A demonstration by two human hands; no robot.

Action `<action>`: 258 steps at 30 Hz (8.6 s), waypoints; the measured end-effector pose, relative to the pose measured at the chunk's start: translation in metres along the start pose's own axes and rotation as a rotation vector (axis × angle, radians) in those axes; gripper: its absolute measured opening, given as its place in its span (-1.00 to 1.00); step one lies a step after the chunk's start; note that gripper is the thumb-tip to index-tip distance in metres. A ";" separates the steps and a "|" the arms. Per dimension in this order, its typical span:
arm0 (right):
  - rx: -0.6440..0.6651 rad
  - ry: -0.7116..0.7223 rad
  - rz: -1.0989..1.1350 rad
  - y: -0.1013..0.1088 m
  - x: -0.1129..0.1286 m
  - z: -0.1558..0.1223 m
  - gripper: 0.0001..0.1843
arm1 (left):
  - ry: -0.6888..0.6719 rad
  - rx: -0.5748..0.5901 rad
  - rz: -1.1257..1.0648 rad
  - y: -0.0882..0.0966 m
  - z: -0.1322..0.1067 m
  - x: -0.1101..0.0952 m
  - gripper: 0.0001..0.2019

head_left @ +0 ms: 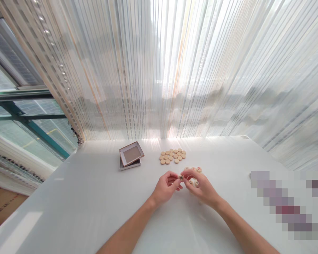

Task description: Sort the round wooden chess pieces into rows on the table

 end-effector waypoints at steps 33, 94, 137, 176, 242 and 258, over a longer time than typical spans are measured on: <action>0.004 -0.009 -0.036 0.000 -0.003 -0.001 -0.81 | -0.009 0.056 0.014 -0.004 -0.003 -0.001 -0.54; 0.004 0.070 -0.123 0.000 -0.003 -0.004 -0.85 | -0.166 -0.019 0.362 -0.009 -0.014 -0.019 -0.72; -0.009 0.094 -0.141 -0.008 -0.008 -0.005 -0.87 | -0.069 0.035 0.114 -0.005 -0.011 -0.007 -0.67; 0.034 0.012 -0.051 -0.007 -0.007 -0.005 -0.88 | -0.176 0.030 0.364 -0.012 -0.016 -0.019 -0.72; 0.049 0.002 -0.110 -0.009 -0.016 -0.006 -0.90 | -0.202 0.065 0.415 -0.013 -0.017 -0.018 -0.74; -0.284 -0.125 -0.189 0.059 -0.051 -0.001 -0.77 | -0.281 -0.024 0.679 -0.008 -0.020 -0.027 -0.75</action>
Point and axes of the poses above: each hand's wrist, its own z-axis towards the middle knuckle, its own y-axis out of the back of the hand, x = y × z, the point moved 8 cm from there along z, towards the middle knuckle, and after that the axes turned 1 degree about y, right-handed, at the moved point
